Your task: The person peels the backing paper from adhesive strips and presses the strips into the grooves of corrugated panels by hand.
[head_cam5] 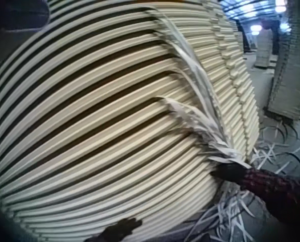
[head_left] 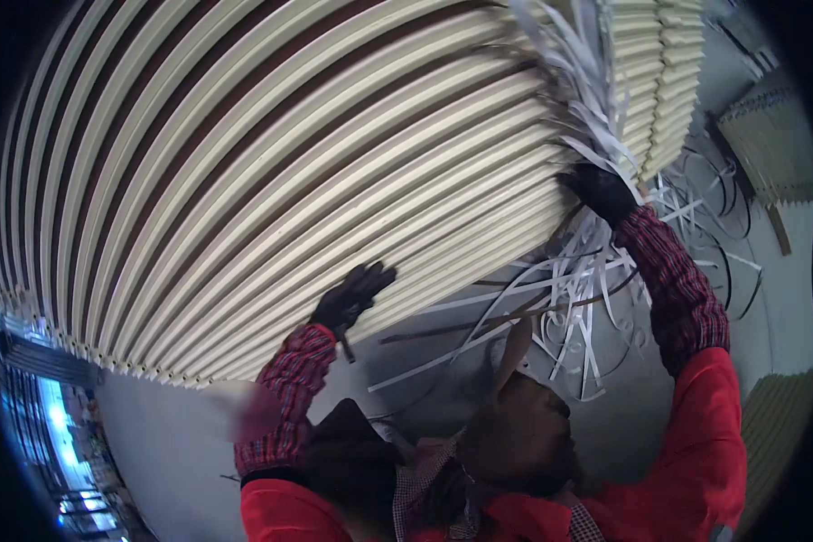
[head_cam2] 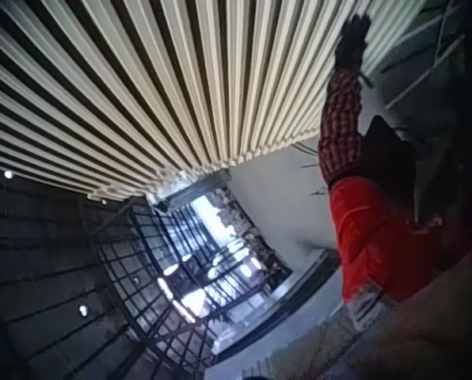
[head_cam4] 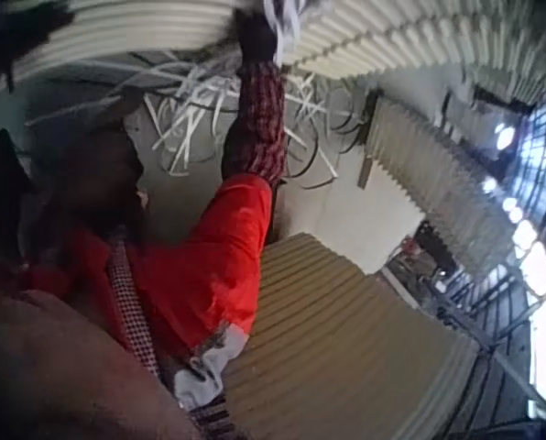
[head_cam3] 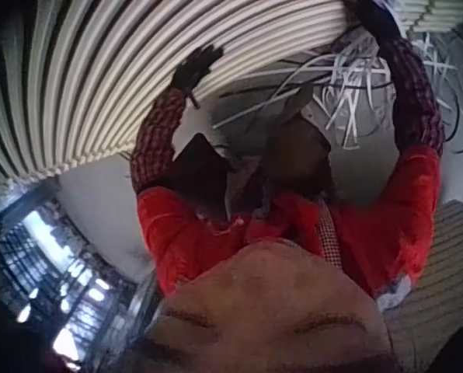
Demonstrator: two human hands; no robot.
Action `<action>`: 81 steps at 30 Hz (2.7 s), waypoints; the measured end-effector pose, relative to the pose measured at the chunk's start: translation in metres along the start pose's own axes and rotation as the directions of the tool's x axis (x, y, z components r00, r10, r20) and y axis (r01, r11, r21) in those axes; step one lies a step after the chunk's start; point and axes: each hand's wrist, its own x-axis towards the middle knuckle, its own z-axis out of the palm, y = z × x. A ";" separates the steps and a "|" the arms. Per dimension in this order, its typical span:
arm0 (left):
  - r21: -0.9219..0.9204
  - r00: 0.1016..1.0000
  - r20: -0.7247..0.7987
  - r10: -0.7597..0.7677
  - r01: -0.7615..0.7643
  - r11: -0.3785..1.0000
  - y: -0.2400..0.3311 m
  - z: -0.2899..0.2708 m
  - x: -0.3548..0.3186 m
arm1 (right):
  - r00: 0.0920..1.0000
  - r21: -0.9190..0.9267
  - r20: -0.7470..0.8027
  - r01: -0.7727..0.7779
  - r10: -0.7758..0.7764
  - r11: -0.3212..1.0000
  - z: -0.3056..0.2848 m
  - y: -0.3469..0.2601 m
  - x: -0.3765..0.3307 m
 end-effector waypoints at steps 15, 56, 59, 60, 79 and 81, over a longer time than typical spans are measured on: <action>-0.042 0.379 0.830 -0.409 0.773 0.633 0.112 0.050 -0.391 | 0.924 -0.567 0.338 0.046 0.181 0.822 -0.001 -0.089 -0.049; -0.184 0.121 0.980 -0.157 0.258 -0.948 0.332 -0.136 -0.248 | 0.143 0.481 0.848 -0.611 -0.511 0.628 0.266 -0.578 -0.142; -0.143 0.267 0.954 -0.134 0.013 -0.990 0.291 -0.118 -0.234 | 0.268 0.607 0.776 -0.563 -0.571 0.560 0.261 -0.581 -0.111; -0.160 0.267 0.952 -0.153 0.006 -0.987 0.288 -0.109 -0.236 | 0.343 0.706 0.704 -0.435 -0.622 0.559 0.259 -0.575 -0.094; 0.154 0.140 0.986 -0.091 -0.973 0.174 0.212 -0.068 -0.240 | 0.160 0.121 0.959 0.520 -0.235 0.846 0.120 -0.298 -0.003; 0.238 0.209 0.960 -0.186 -0.960 0.150 0.184 -0.063 -0.225 | 0.095 0.495 0.868 -0.233 -0.487 0.837 0.150 -0.408 -0.035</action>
